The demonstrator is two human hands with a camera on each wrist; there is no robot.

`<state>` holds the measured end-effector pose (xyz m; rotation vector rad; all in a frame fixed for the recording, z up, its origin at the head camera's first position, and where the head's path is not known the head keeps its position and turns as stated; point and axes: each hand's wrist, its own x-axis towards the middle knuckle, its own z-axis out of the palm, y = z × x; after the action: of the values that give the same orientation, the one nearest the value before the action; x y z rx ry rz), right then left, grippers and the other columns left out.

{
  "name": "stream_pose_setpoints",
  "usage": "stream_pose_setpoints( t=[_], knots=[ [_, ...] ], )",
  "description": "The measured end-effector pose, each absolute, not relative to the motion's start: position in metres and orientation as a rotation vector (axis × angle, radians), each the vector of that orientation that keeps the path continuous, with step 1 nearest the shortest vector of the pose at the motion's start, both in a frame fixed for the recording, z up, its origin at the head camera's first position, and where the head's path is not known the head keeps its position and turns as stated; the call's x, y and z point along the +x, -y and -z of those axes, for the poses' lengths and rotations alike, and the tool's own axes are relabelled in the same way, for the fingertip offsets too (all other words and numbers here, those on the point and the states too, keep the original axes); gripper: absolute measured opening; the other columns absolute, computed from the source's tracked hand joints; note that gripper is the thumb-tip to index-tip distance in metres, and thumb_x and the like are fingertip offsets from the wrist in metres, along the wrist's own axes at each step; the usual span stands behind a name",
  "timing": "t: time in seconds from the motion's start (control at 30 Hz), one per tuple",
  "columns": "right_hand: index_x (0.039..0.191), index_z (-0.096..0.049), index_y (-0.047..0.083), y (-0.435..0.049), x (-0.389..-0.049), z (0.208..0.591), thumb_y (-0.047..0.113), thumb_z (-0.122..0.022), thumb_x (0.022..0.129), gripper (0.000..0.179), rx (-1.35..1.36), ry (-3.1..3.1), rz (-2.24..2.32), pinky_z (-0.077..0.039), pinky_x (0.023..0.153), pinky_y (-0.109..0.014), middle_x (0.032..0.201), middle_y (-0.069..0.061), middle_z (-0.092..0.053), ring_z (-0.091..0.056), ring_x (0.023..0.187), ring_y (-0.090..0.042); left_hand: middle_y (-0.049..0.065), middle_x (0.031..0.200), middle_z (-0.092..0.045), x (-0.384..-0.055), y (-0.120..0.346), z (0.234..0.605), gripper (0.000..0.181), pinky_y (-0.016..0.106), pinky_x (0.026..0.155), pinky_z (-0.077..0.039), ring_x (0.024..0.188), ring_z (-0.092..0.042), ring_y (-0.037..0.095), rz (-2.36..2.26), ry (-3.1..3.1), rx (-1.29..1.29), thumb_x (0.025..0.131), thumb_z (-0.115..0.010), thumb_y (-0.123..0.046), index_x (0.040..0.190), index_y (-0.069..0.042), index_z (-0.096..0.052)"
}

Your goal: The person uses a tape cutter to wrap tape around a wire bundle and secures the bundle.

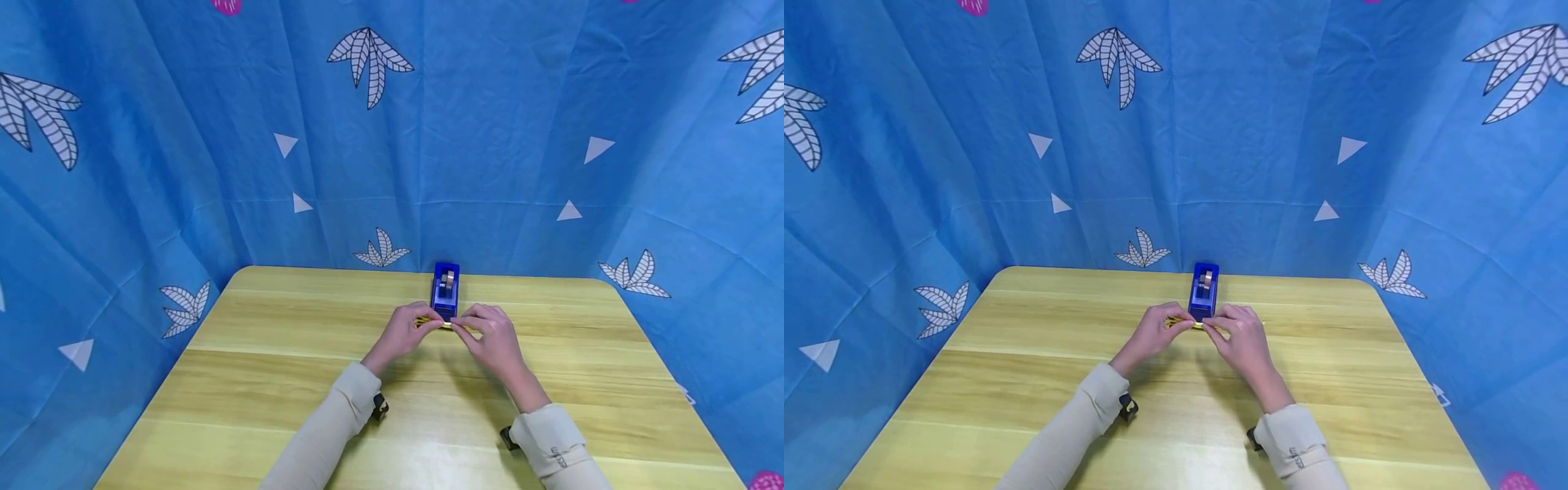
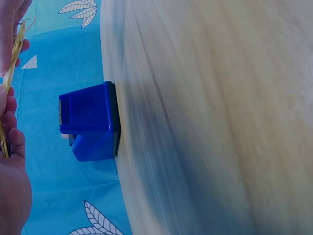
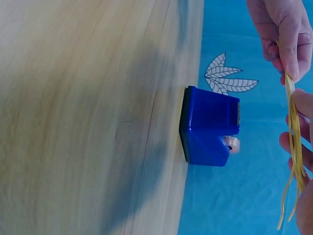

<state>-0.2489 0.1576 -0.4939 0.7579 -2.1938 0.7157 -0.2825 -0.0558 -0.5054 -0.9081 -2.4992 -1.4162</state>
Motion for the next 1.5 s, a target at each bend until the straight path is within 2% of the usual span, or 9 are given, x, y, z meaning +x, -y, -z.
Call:
stream_pose_setpoints(
  t=[0.5, 0.73, 1.1, 1.37, 1.5],
  knots=[
    [0.096, -0.082, 0.012, -0.157, -0.248, 0.489, 0.02, -0.082, 0.09, 0.01, 0.731, 2.43, -0.678, -0.056, 0.081, -0.042, 0.086, 0.003, -0.072, -0.067, 0.081, -0.019, 0.002, 0.096, -0.075, -0.282, 0.057, 0.51, 0.018, 0.024, 0.079, -0.056, 0.088, -0.067, 0.012, 1.293, 2.411, -0.979, 0.101, -0.068, -0.024, 0.101, -0.009, -0.079],
    [0.1, -0.08, 0.012, -0.156, -0.247, 0.484, 0.021, -0.076, 0.095, 0.011, 0.721, 2.58, -0.709, -0.054, 0.071, -0.037, 0.088, 0.003, -0.072, -0.063, 0.076, -0.014, 0.002, 0.096, -0.075, -0.281, 0.056, 0.51, 0.018, 0.025, 0.082, -0.057, 0.09, -0.067, 0.013, 1.263, 2.416, -0.978, 0.101, -0.068, -0.023, 0.102, -0.009, -0.079],
    [0.098, -0.079, 0.012, -0.154, -0.249, 0.483, 0.019, -0.074, 0.097, 0.009, 0.713, 2.689, -0.731, -0.05, 0.065, -0.028, 0.086, 0.003, -0.071, -0.057, 0.07, -0.006, 0.002, 0.097, -0.075, -0.281, 0.058, 0.514, 0.016, 0.024, 0.084, -0.058, 0.091, -0.068, 0.014, 1.234, 2.427, -0.988, 0.1, -0.07, -0.022, 0.101, -0.009, -0.079],
    [0.1, -0.079, 0.01, -0.154, -0.248, 0.483, 0.019, -0.076, 0.095, 0.01, 0.725, 2.678, -0.751, -0.056, 0.073, -0.037, 0.091, 0.0, -0.074, -0.064, 0.076, -0.011, 0.002, 0.096, -0.075, -0.281, 0.059, 0.513, 0.016, 0.025, 0.084, -0.058, 0.091, -0.068, 0.013, 1.233, 2.416, -0.994, 0.099, -0.07, -0.022, 0.102, -0.009, -0.079],
    [0.1, -0.079, 0.011, -0.155, -0.249, 0.485, 0.018, -0.077, 0.094, 0.009, 0.745, 2.646, -0.718, -0.056, 0.077, -0.042, 0.09, 0.001, -0.074, -0.063, 0.074, -0.01, 0.002, 0.096, -0.075, -0.28, 0.059, 0.512, 0.015, 0.024, 0.082, -0.058, 0.089, -0.067, 0.012, 1.243, 2.434, -0.987, 0.099, -0.071, -0.021, 0.101, -0.009, -0.079]
  ],
)
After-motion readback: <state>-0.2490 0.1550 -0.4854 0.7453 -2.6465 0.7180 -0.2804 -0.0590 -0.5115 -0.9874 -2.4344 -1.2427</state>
